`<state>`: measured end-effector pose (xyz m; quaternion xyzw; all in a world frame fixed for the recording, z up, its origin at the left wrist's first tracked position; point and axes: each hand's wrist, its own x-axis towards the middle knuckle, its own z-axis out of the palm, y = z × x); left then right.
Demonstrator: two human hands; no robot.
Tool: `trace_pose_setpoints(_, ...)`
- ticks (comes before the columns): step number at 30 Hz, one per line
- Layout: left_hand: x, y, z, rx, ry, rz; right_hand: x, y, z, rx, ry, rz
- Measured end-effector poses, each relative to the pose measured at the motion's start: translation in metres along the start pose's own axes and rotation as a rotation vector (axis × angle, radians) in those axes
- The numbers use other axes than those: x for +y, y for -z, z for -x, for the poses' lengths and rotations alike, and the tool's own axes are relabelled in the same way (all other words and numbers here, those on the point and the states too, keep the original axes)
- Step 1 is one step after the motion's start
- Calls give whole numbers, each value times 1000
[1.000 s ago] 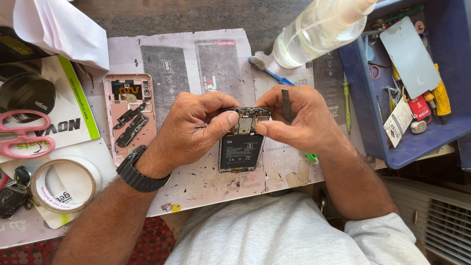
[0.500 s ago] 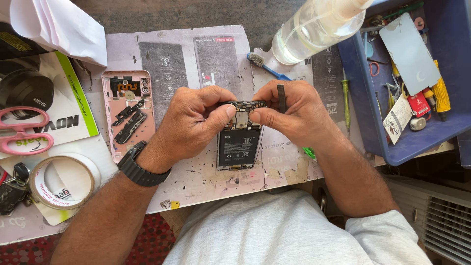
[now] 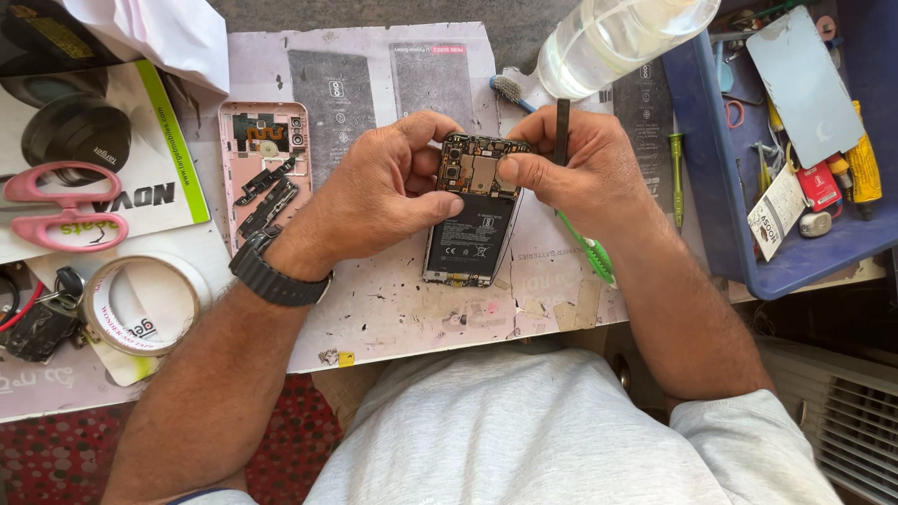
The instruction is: The person cleans the interior of a disassembled smartphone with a toothbrush, then uses tweezers to reposition and connect internal components. The phone remains open on the workbench throughout the clip.
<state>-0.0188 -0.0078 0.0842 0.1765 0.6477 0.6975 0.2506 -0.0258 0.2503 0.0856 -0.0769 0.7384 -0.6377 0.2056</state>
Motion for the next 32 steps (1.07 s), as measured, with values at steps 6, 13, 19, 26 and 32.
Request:
trace_pose_setpoints(6,1,-3,0,57,-51,-114,-7,-6,-1,26,82,160)
trace_pose_setpoints(13,1,-2,2,52,-94,-171,-12,-14,-3,52,-13,174)
trace_pose_setpoints(19,-1,-2,2,65,-41,38,-9,-11,-5,21,25,103)
trace_pose_setpoints(26,-5,-5,0,115,-3,15,-9,-11,-6,20,38,116)
trace_pose_setpoints(32,-11,-6,0,145,0,-68,-11,-13,-4,25,25,156)
